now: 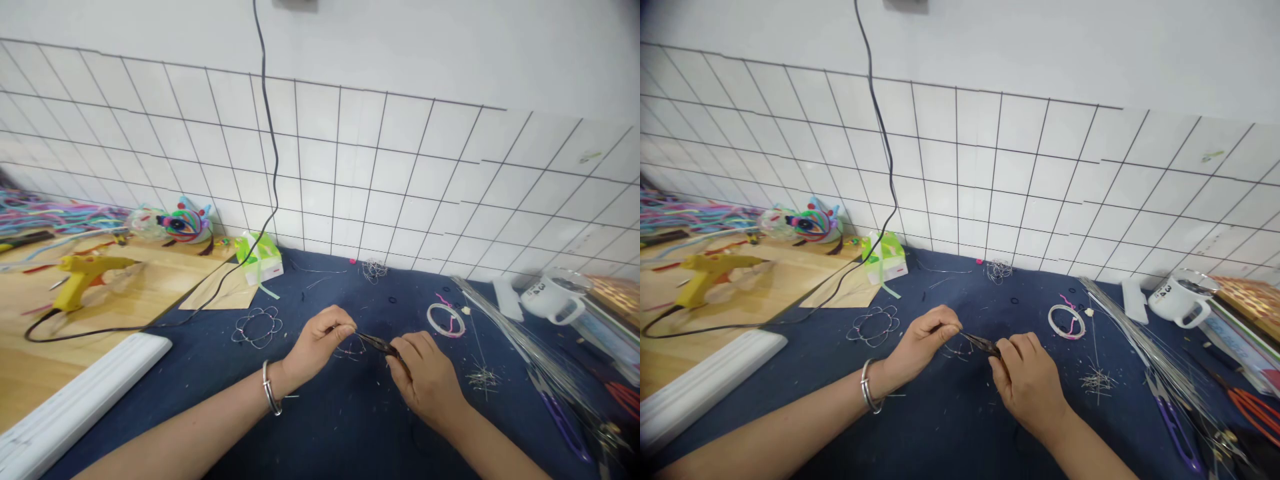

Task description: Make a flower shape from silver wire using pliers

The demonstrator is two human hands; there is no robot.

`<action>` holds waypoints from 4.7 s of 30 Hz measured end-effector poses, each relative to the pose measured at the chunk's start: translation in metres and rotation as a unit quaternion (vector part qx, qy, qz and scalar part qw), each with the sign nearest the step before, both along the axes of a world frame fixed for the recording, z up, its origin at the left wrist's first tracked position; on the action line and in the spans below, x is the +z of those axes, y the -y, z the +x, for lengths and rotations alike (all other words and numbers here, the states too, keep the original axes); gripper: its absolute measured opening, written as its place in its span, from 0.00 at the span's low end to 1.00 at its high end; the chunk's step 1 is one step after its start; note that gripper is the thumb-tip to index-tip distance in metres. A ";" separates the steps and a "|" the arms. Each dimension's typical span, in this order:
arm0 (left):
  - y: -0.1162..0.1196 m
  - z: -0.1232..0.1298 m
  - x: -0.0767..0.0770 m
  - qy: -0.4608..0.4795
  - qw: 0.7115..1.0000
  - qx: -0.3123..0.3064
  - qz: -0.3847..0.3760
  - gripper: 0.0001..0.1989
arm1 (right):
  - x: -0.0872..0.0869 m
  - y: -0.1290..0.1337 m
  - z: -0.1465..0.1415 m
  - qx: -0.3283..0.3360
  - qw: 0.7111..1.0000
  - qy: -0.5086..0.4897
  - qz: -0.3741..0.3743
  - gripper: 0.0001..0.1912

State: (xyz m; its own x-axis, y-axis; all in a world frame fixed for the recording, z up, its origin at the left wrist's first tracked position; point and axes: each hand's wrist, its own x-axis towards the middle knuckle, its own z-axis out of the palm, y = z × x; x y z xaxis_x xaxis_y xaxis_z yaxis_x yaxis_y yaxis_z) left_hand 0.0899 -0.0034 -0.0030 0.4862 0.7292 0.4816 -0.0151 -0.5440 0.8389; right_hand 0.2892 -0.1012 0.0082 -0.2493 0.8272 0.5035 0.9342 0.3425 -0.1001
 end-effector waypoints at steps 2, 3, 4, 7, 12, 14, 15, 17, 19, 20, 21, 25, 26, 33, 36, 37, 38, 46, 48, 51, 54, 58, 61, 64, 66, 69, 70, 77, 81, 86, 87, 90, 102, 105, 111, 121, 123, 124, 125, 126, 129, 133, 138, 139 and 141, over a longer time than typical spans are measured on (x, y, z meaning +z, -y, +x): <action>0.000 0.000 0.000 0.000 1.000 0.000 0.000 0.07 | 0.000 0.000 0.000 0.003 1.000 0.000 -0.003 0.09; 0.001 0.000 0.001 0.000 1.000 0.000 0.000 0.07 | 0.000 0.000 0.000 0.004 1.000 0.001 -0.005 0.09; 0.001 0.000 0.001 0.001 1.000 -0.001 -0.001 0.07 | 0.000 0.000 0.000 0.005 1.000 0.001 -0.006 0.09; 0.001 0.000 0.001 0.001 1.000 -0.002 -0.002 0.07 | 0.000 0.000 0.000 0.005 1.000 0.003 -0.003 0.09; 0.001 0.000 0.000 -0.001 1.000 -0.008 0.005 0.07 | -0.001 0.000 0.001 0.016 1.000 0.004 -0.008 0.09; 0.002 -0.001 0.001 -0.003 1.000 -0.014 0.009 0.07 | 0.000 0.000 0.001 0.020 1.000 0.000 -0.012 0.09; 0.002 -0.001 0.001 -0.003 1.000 -0.016 0.011 0.07 | 0.000 0.000 0.002 0.022 1.000 -0.001 -0.013 0.09; 0.003 -0.001 0.002 -0.003 1.000 -0.017 0.012 0.07 | 0.001 0.001 0.002 0.024 1.000 -0.001 -0.013 0.08; 0.003 -0.001 0.003 -0.003 1.000 -0.017 0.013 0.07 | 0.002 0.002 0.002 0.023 1.000 -0.001 -0.011 0.08; 0.003 -0.001 0.003 -0.003 1.000 -0.016 0.014 0.07 | 0.002 0.002 0.002 0.021 1.000 -0.002 -0.009 0.08; 0.003 0.000 0.003 -0.002 1.000 -0.014 0.015 0.07 | 0.002 0.002 0.002 0.018 1.000 -0.004 -0.008 0.08; 0.003 0.000 0.004 -0.002 1.000 -0.007 0.020 0.07 | 0.004 0.001 0.002 0.016 1.000 -0.012 -0.006 0.09; 0.003 0.000 0.004 -0.002 1.000 -0.007 0.019 0.07 | 0.004 0.001 0.002 0.018 1.000 -0.013 -0.005 0.09; 0.002 0.000 0.003 -0.004 1.000 -0.001 0.020 0.07 | 0.003 0.001 0.002 0.027 0.999 -0.021 -0.012 0.09; 0.001 -0.001 0.004 -0.006 1.000 -0.003 0.021 0.07 | 0.002 0.001 0.002 0.028 0.999 -0.024 -0.020 0.09; 0.001 -0.001 0.004 -0.006 1.000 -0.004 0.022 0.07 | 0.002 0.000 0.002 0.027 0.999 -0.026 -0.019 0.09; 0.001 -0.001 0.005 -0.006 1.000 -0.005 0.022 0.07 | 0.001 0.000 0.002 0.027 0.999 -0.027 -0.017 0.09; 0.002 0.000 0.005 -0.008 1.000 -0.004 0.024 0.08 | 0.002 0.000 0.001 0.037 0.999 -0.040 -0.002 0.09; 0.003 0.000 0.006 -0.008 1.000 -0.005 0.022 0.08 | 0.002 0.000 0.001 0.037 0.998 -0.041 -0.006 0.09; 0.003 0.000 0.006 -0.009 1.000 -0.008 0.021 0.08 | 0.001 0.000 0.001 0.037 0.998 -0.043 -0.010 0.08; 0.003 0.000 0.006 -0.005 1.000 -0.005 0.018 0.09 | 0.002 0.000 0.001 0.038 0.998 -0.043 0.000 0.08; 0.003 0.000 0.005 -0.001 1.000 -0.002 0.017 0.09 | 0.002 0.000 0.000 0.036 0.998 -0.044 0.014 0.09; 0.003 0.000 0.005 0.002 1.000 -0.002 0.016 0.08 | 0.003 0.000 0.000 0.036 0.998 -0.046 0.007 0.08; 0.003 0.000 0.004 0.001 1.000 -0.002 0.014 0.08 | 0.003 0.001 0.000 0.035 0.998 -0.046 -0.003 0.08; 0.003 0.000 0.004 -0.001 1.000 -0.003 0.014 0.09 | 0.003 0.000 0.000 0.036 0.998 -0.044 -0.002 0.08; 0.003 0.000 0.004 0.000 1.000 -0.004 0.015 0.09 | 0.001 0.000 0.000 0.037 0.998 -0.042 0.008 0.09; 0.003 0.000 0.004 0.000 1.000 -0.004 0.015 0.09 | 0.000 0.000 0.001 0.037 0.998 -0.042 0.010 0.09; 0.003 0.000 0.004 -0.002 1.000 -0.009 0.010 0.09 | -0.002 -0.001 0.002 0.040 0.999 -0.028 0.007 0.10; 0.003 0.000 0.004 -0.003 1.000 -0.012 0.005 0.08 | -0.002 -0.002 0.003 0.039 0.999 -0.021 -0.001 0.10; 0.004 -0.001 0.005 -0.007 1.000 -0.013 0.004 0.08 | -0.001 -0.001 0.002 0.040 0.999 -0.021 -0.006 0.09; 0.004 -0.001 0.005 -0.009 1.000 -0.012 0.005 0.08 | -0.001 -0.001 0.001 0.038 0.999 -0.024 -0.007 0.09; 0.003 0.000 0.004 -0.010 1.000 -0.011 0.008 0.08 | -0.001 -0.001 0.000 0.032 0.999 -0.038 -0.017 0.08; 0.001 -0.002 0.008 0.004 0.999 -0.049 -0.010 0.07 | 0.000 -0.002 0.002 0.073 0.985 -0.133 -0.088 0.06; -0.001 -0.003 0.010 0.010 0.997 -0.074 -0.025 0.07 | -0.001 -0.002 0.002 0.094 0.979 -0.154 -0.097 0.06; -0.005 -0.006 0.011 0.009 0.994 -0.103 -0.040 0.07 | 0.000 -0.001 0.002 0.093 0.977 -0.162 -0.099 0.07; -0.005 -0.006 0.013 -0.001 0.994 -0.103 -0.036 0.07 | 0.001 -0.001 0.001 0.090 0.981 -0.148 -0.083 0.07; -0.006 -0.006 0.013 0.003 0.993 -0.109 -0.040 0.07 | 0.000 -0.001 0.001 0.100 0.976 -0.168 -0.096 0.06; -0.006 -0.006 0.012 0.004 0.993 -0.112 -0.041 0.07 | 0.000 -0.001 0.001 0.104 0.973 -0.177 -0.102 0.06; -0.007 -0.006 0.012 0.005 0.992 -0.115 -0.043 0.08 | -0.001 -0.001 0.002 0.107 0.971 -0.184 -0.108 0.06; -0.007 -0.006 0.012 0.005 0.992 -0.117 -0.045 0.08 | -0.001 -0.001 0.002 0.109 0.969 -0.189 -0.113 0.06; -0.008 -0.007 0.011 0.002 0.991 -0.124 -0.048 0.08 | -0.001 -0.001 0.002 0.110 0.969 -0.187 -0.116 0.06; -0.006 -0.006 0.012 -0.002 0.991 -0.118 -0.065 0.08 | -0.002 -0.001 0.003 0.102 0.978 -0.155 -0.097 0.07; -0.006 -0.001 0.005 -0.009 0.982 -0.100 -0.163 0.09 | -0.006 -0.002 0.003 0.064 0.991 -0.095 -0.073 0.07; -0.007 0.000 0.001 -0.007 0.976 -0.101 -0.194 0.09 | -0.009 -0.003 0.004 0.051 0.992 -0.086 -0.070 0.07; -0.012 0.002 -0.008 0.007 0.962 -0.098 -0.255 0.10 | -0.016 -0.008 0.008 0.016 0.995 -0.072 -0.066 0.08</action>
